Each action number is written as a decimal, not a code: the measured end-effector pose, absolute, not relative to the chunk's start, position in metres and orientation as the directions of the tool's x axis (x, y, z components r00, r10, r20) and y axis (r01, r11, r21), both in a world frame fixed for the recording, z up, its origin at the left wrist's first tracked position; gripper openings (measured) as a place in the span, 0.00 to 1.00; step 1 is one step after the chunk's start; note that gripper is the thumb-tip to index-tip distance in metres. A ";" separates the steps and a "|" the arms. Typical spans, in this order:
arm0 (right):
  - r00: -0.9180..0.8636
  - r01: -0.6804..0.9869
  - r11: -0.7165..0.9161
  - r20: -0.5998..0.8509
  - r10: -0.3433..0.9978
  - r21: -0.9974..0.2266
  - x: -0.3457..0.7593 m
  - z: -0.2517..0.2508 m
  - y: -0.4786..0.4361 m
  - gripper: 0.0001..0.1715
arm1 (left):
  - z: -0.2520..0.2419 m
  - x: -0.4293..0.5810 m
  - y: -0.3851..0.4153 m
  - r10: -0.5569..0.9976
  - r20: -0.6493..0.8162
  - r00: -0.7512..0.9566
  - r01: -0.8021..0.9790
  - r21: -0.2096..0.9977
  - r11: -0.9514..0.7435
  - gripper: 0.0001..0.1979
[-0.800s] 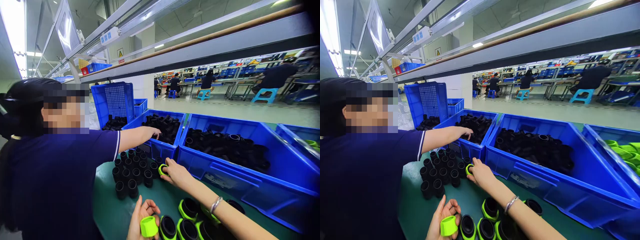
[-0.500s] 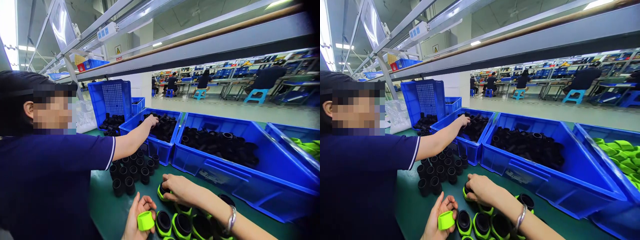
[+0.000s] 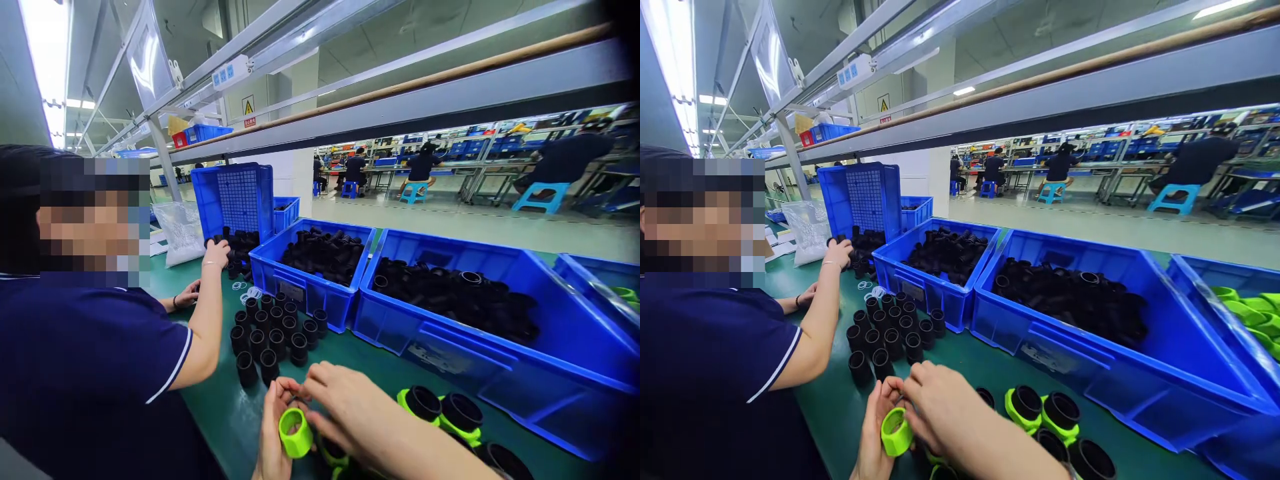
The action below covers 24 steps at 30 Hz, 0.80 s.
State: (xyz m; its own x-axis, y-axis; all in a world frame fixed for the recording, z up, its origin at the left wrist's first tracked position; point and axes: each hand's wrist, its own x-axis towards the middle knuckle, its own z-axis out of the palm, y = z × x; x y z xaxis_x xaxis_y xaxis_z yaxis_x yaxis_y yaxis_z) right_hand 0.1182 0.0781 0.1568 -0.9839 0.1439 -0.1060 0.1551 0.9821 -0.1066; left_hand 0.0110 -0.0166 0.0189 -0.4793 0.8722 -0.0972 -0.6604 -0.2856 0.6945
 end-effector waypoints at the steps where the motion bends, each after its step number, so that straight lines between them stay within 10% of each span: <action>1: -0.992 0.104 0.985 -0.083 0.093 -0.140 0.116 0.147 0.070 0.19 | 0.017 0.012 -0.018 0.871 -0.077 -0.485 -0.662 0.683 -0.308 0.25; 7: -0.995 -0.044 0.978 -0.079 -0.062 -0.206 0.112 0.123 0.060 0.09 | 0.010 0.011 -0.037 0.808 -0.070 -0.586 -0.460 0.849 -0.260 0.27; 13: -0.935 0.289 0.935 0.150 0.321 -0.204 0.090 0.135 0.112 0.11 | -0.005 0.004 -0.057 0.666 -0.038 -0.745 -0.008 0.999 0.048 0.36; 24: -0.889 0.457 0.889 0.027 0.457 -0.003 0.048 0.127 0.110 0.17 | -0.015 0.000 -0.049 0.663 0.039 -0.748 -0.003 0.998 -0.062 0.31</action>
State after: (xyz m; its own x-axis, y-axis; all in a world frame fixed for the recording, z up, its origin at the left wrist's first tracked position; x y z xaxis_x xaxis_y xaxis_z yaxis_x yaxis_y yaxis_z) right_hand 0.0482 0.1103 0.1272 -0.8889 0.4573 0.0266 0.4574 0.8893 -0.0031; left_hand 0.0001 -0.0489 -0.0147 -0.7476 0.6630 0.0392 -0.0025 -0.0618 0.9981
